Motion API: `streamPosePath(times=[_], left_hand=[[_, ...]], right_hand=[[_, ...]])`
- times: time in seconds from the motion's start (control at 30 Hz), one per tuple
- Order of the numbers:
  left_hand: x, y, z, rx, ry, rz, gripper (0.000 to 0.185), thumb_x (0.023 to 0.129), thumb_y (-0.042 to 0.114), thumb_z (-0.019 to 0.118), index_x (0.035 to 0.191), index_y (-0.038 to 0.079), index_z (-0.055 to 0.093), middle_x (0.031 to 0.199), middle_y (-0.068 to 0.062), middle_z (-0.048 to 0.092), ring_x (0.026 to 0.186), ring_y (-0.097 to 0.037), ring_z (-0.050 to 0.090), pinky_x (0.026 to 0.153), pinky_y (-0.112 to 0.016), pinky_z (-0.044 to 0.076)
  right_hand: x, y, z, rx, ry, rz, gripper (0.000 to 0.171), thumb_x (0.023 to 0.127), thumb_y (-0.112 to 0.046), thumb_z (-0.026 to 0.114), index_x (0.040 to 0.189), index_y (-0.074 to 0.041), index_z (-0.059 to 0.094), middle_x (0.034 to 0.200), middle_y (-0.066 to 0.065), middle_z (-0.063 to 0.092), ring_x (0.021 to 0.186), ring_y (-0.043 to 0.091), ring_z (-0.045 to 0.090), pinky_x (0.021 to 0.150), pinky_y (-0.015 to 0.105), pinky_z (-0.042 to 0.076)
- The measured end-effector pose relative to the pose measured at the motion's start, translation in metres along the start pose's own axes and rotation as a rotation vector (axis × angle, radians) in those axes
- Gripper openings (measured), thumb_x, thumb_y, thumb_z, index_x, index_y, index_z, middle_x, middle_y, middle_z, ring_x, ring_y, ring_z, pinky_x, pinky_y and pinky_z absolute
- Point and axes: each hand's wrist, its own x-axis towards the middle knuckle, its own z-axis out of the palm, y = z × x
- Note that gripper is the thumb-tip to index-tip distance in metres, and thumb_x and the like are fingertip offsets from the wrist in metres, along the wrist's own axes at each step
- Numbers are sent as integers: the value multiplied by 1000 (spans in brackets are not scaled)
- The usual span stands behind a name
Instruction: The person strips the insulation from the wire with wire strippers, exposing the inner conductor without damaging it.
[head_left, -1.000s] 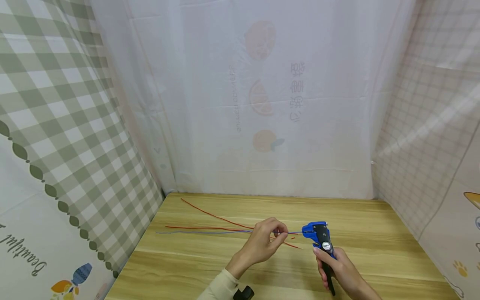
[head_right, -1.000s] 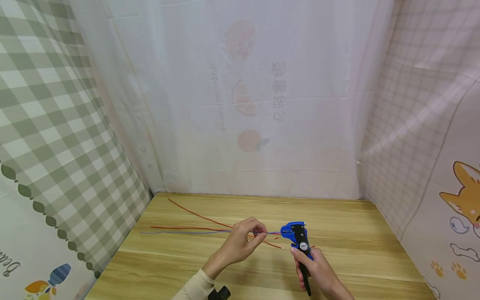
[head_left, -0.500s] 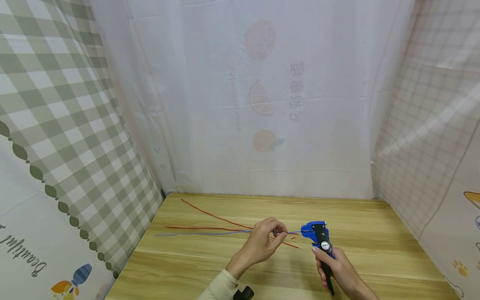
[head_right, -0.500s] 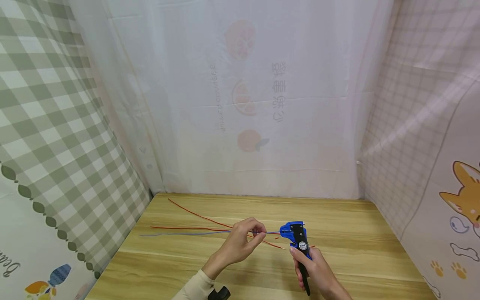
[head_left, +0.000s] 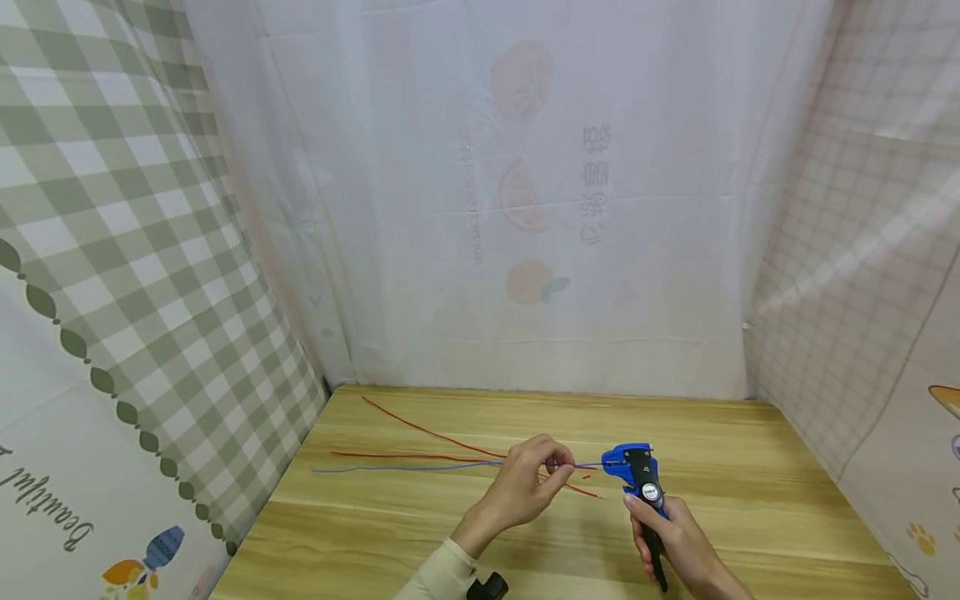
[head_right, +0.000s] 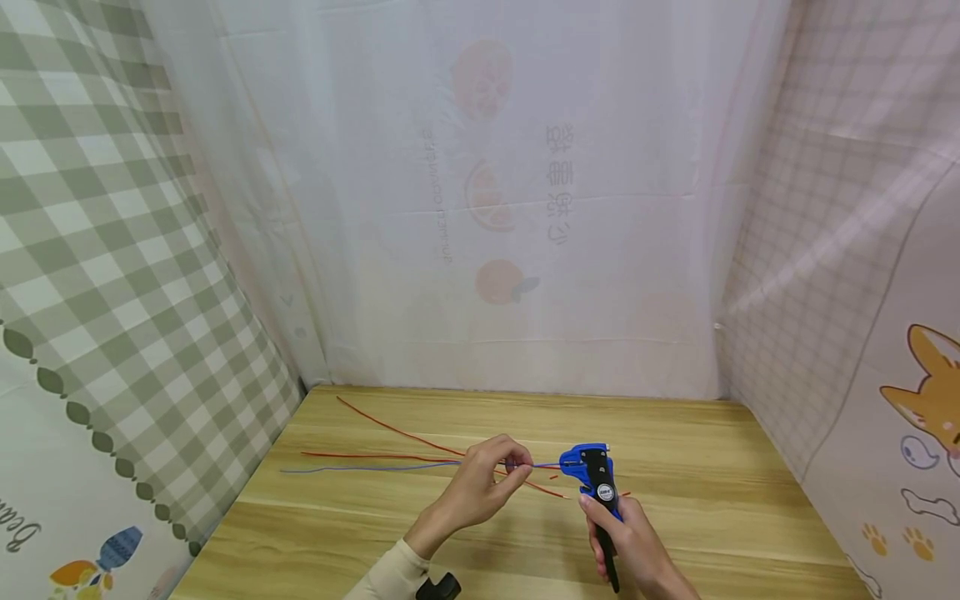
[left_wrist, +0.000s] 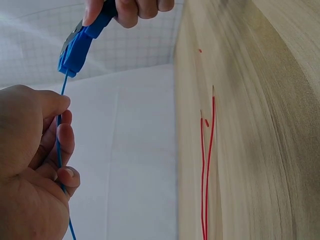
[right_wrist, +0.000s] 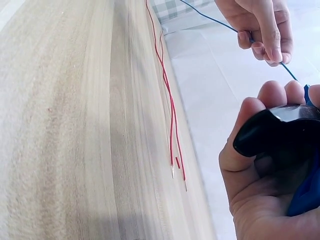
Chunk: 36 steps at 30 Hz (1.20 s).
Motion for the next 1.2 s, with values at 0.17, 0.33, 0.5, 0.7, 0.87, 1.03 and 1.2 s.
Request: streamPosePath(times=[0.17, 0.33, 0.5, 0.7, 0.87, 1.03, 1.2], left_hand=[[0, 1, 0, 0, 13, 7, 5, 108, 6, 75, 104, 9, 76, 95, -5, 75, 86, -3, 62, 81, -16, 56], [0, 2, -1, 1, 18, 6, 5, 107, 6, 75, 104, 8, 77, 95, -6, 75, 86, -3, 61, 81, -11, 52], [0, 3, -2, -6, 12, -1, 6, 109, 7, 74, 105, 5, 78, 96, -7, 76, 86, -4, 62, 81, -11, 52], [1, 2, -1, -9, 6, -4, 7, 109, 8, 73, 105, 5, 78, 96, -7, 76, 86, -4, 62, 81, -11, 52], [1, 2, -1, -4, 19, 7, 6, 108, 7, 74, 104, 7, 78, 95, -6, 76, 85, -3, 61, 80, -10, 52], [1, 1, 0, 2, 29, 23, 7, 109, 6, 73, 103, 6, 78, 94, -6, 75, 84, -4, 61, 80, -10, 51], [1, 1, -1, -3, 24, 9, 7, 109, 7, 73, 104, 8, 77, 95, -6, 75, 85, -3, 61, 80, -11, 52]], right_hand=[[0, 0, 2, -5, 15, -5, 55, 124, -22, 39, 96, 25, 44, 70, 39, 45, 53, 10, 63, 47, 46, 60], [-1, 0, 3, -18, 30, -15, 54, 124, -21, 39, 95, 24, 45, 69, 39, 46, 52, 10, 63, 46, 46, 60], [-1, -1, 4, -26, 35, -10, 54, 124, -22, 39, 95, 23, 46, 69, 38, 47, 52, 10, 63, 46, 47, 60], [0, -2, 4, -33, 47, 5, 56, 124, -24, 40, 96, 24, 46, 68, 36, 49, 52, 11, 63, 47, 47, 60], [0, -1, 4, -34, 52, 4, 55, 124, -23, 40, 96, 24, 47, 68, 37, 48, 52, 11, 63, 47, 48, 60], [1, -1, 5, -41, 57, 2, 55, 124, -23, 40, 95, 23, 48, 68, 36, 49, 52, 12, 63, 47, 48, 60], [1, -1, 6, -40, 65, 4, 55, 124, -23, 40, 95, 23, 48, 67, 35, 49, 51, 11, 62, 47, 47, 60]])
